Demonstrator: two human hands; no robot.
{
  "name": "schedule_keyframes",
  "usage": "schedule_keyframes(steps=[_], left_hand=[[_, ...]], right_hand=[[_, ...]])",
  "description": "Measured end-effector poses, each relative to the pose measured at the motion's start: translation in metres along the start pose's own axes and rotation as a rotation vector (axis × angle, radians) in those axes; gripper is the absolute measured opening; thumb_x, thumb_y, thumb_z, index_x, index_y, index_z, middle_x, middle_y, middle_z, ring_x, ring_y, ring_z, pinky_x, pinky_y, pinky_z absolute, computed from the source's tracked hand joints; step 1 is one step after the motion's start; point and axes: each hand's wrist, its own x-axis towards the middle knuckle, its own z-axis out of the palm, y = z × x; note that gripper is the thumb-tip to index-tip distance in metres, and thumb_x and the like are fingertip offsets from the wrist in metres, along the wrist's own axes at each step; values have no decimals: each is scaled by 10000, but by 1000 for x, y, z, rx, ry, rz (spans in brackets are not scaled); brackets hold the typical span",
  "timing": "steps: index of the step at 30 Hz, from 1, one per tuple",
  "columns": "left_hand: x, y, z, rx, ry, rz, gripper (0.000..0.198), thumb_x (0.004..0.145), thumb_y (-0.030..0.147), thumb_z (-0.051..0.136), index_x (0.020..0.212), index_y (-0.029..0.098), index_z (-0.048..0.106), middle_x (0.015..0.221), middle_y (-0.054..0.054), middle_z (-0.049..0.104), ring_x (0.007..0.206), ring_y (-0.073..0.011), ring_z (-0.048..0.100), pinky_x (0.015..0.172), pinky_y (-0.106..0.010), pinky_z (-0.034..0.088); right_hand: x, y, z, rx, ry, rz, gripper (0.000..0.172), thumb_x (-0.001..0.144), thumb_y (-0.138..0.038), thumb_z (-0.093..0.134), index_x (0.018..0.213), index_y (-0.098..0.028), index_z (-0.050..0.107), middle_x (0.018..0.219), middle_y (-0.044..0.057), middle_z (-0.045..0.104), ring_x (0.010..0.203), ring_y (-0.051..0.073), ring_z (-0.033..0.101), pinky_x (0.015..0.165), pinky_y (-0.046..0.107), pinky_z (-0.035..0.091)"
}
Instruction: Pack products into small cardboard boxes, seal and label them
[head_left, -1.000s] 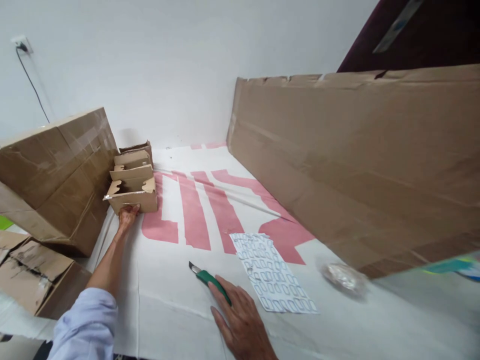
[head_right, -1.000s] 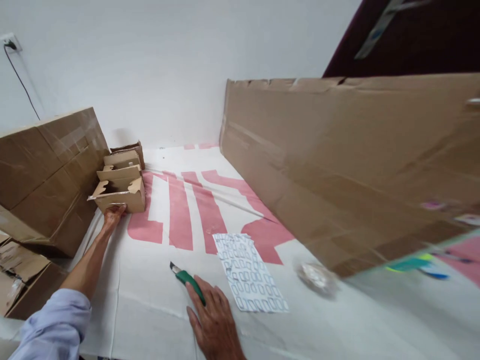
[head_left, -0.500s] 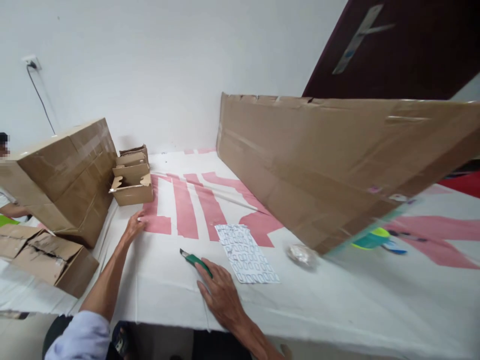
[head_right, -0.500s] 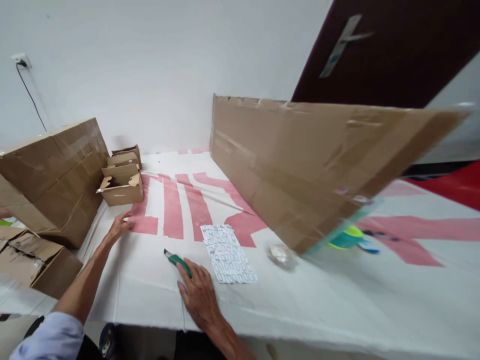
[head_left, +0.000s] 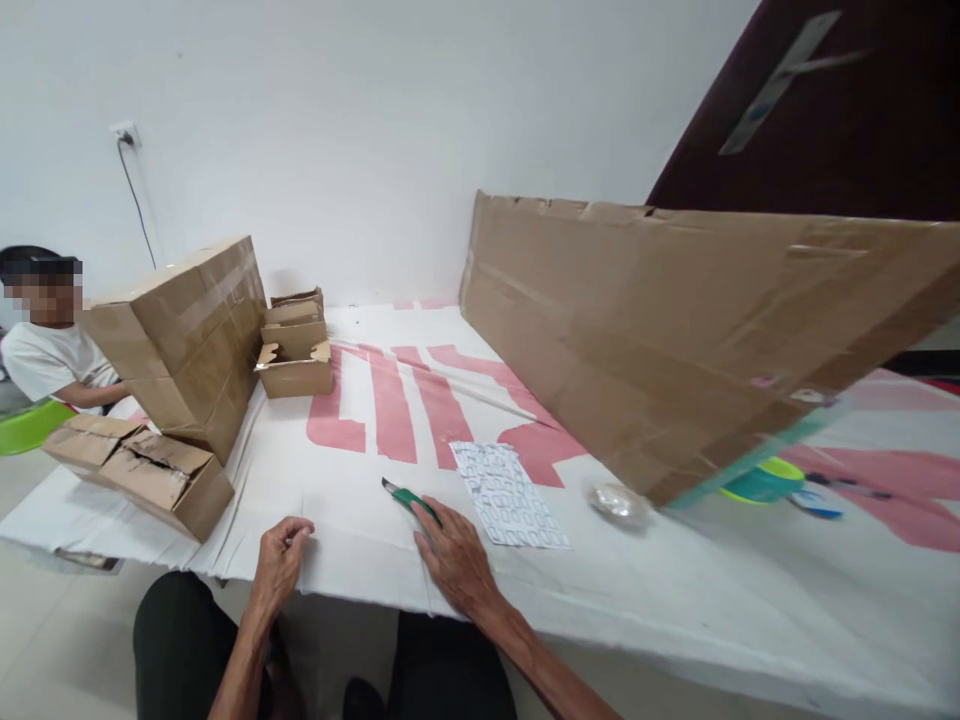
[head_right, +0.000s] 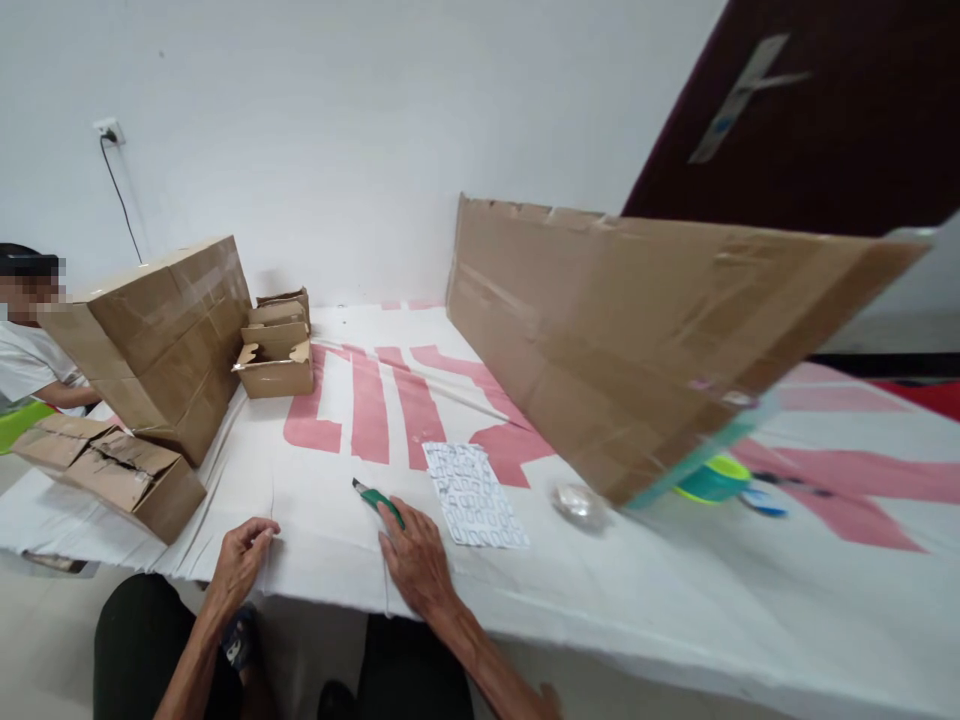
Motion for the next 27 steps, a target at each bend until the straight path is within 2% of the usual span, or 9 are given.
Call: schedule_keyframes(steps=[2,7,11,14,17,20,24,27], left_hand=[[-13,4,2,-69,-7,-25,386,787,585,727,755,203,771,777,-101,774,723,-249,692,632,-338,538],[-30,29,6,-316,-34,-76,529,861,698,630,820,178,719,907,-146,782,766,-241,705,639,-339,561],[-40,48,8,-546,-75,-128,526,811,708,722,790,185,668,858,-141,761,709,-220,669,621,-334,538],[-48,49,7,-520,-47,-131,565,800,759,707,736,206,608,785,-114,739,660,-203,639,607,-325,519],[-55,40,1,-415,14,-115,612,816,816,637,680,225,550,729,-95,720,640,-200,626,609,-324,517],[-61,31,-18,-200,114,-69,624,856,809,572,619,233,538,709,-81,711,635,-204,614,644,-342,530],[-63,24,-62,151,436,22,554,893,695,581,576,241,543,671,-45,638,674,-217,603,686,-343,528],[-54,20,-103,226,641,21,419,846,645,668,747,244,598,887,-60,670,860,-256,647,742,-345,547]], right_hand=[[-1,1,-1,12,-14,-2,436,1033,-244,470,1435,-201,633,1378,130,677,1236,272,619,1049,444,499],[-5,1,-4,54,-40,29,466,1038,-270,447,1475,-210,597,1387,141,657,1251,281,604,1055,461,488],[-7,1,-6,66,-57,35,481,1034,-284,441,1490,-225,584,1377,142,655,1253,292,603,1055,475,487],[-8,2,-6,77,-56,26,490,1029,-296,444,1494,-234,584,1369,141,659,1247,300,605,1050,481,492],[-10,3,-5,76,-42,23,477,1036,-319,439,1479,-229,592,1358,142,662,1228,303,614,1035,479,500],[-11,5,-4,69,-24,5,463,1042,-331,433,1455,-210,604,1338,151,670,1205,305,623,1011,472,513],[-12,6,-2,78,-14,-10,485,1036,-326,442,1490,-231,584,1330,140,675,1199,301,628,1004,464,519],[-12,6,-2,85,-10,-6,498,1035,-329,441,1508,-246,571,1335,134,673,1191,300,633,1003,464,523]])
